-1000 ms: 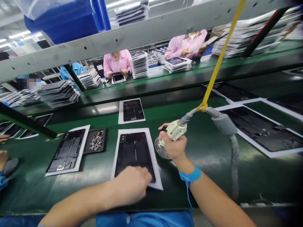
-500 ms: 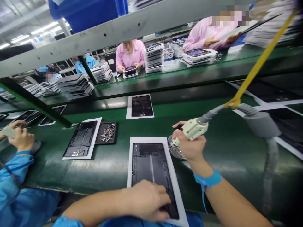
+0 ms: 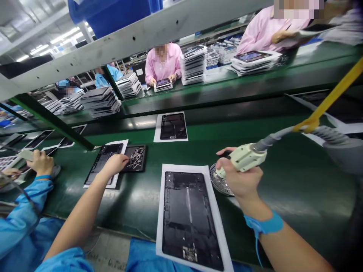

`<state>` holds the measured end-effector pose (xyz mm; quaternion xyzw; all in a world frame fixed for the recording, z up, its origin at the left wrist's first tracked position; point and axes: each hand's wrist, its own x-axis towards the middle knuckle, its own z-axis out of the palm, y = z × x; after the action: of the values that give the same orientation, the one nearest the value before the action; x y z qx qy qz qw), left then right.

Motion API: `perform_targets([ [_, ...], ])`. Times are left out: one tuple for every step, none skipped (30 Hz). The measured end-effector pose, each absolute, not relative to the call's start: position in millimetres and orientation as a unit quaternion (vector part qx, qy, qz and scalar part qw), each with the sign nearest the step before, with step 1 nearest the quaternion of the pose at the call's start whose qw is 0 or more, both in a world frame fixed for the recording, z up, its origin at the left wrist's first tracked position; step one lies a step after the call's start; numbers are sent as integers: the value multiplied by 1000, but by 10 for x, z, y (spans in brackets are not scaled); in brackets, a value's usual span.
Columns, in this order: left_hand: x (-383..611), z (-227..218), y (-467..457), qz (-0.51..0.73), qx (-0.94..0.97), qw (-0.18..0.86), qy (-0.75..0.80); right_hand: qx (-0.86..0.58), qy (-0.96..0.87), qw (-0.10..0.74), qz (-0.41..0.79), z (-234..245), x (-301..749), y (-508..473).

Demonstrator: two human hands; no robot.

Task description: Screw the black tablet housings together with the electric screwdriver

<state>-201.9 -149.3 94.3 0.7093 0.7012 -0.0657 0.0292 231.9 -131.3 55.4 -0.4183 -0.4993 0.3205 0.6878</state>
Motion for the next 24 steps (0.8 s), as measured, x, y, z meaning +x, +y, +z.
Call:
perform_targets([
  [-2012,925,-1495,-71,717,35,692,-420,-499,687,321,550,2317,-1312],
  [-1984,900,-1500,-69,725,40,684,-420,-498,687,323,545,2315,-1310],
  [-1943,873,-1504,-59,732,41,677,-419,-497,688,323,540,2313,-1308],
  [-1892,844,-1506,-46,738,42,672,-417,-496,690,323,534,2313,-1306],
  [-1835,817,-1505,-32,742,40,668,-415,-495,692,323,527,2315,-1305],
  [-1775,794,-1501,-22,743,37,668,-414,-497,691,323,519,2318,-1304],
  [-1711,773,-1492,-19,743,32,668,-414,-500,688,324,510,2324,-1304],
  [-1646,757,-1481,-23,743,25,669,-415,-504,685,325,502,2330,-1304],
  [-1581,743,-1466,-34,742,18,669,-416,-506,682,325,496,2335,-1306],
  [-1516,731,-1449,-49,741,10,669,-418,-508,680,325,492,2340,-1309],
  [-1455,722,-1431,-65,738,1,671,-419,-510,678,324,492,2344,-1312],
  [-1401,715,-1413,-81,733,-7,675,-420,-512,677,322,494,2345,-1316],
  [-1357,712,-1395,-97,726,-14,681,-421,-512,676,321,499,2344,-1319],
  [-1327,716,-1380,-108,718,-23,688,-423,-512,675,321,506,2342,-1322],
  [-1315,729,-1368,-113,710,-31,694,-424,-511,675,321,515,2338,-1324],
  [-1322,752,-1361,-110,706,-37,698,-426,-508,677,321,524,2334,-1324],
  [-1347,787,-1360,-99,705,-39,701,-427,-503,680,319,533,2330,-1324],
  [-1386,831,-1366,-78,708,-38,701,-429,-501,681,318,542,2326,-1324],
  [-1433,883,-1381,-48,713,-33,699,-429,-499,683,317,550,2323,-1323],
  [-1479,936,-1405,-12,720,-26,693,-429,-497,684,317,558,2321,-1323],
  [-1513,984,-1437,29,728,-16,685,-429,-498,684,316,565,2318,-1323],
  [-1527,1018,-1476,73,737,-6,672,-428,-499,684,316,572,2316,-1324],
  [-1515,1032,-1520,115,746,5,656,-427,-500,685,316,579,2315,-1325],
  [-1471,1020,-1565,153,756,19,636,-425,-501,685,315,585,2313,-1326],
])
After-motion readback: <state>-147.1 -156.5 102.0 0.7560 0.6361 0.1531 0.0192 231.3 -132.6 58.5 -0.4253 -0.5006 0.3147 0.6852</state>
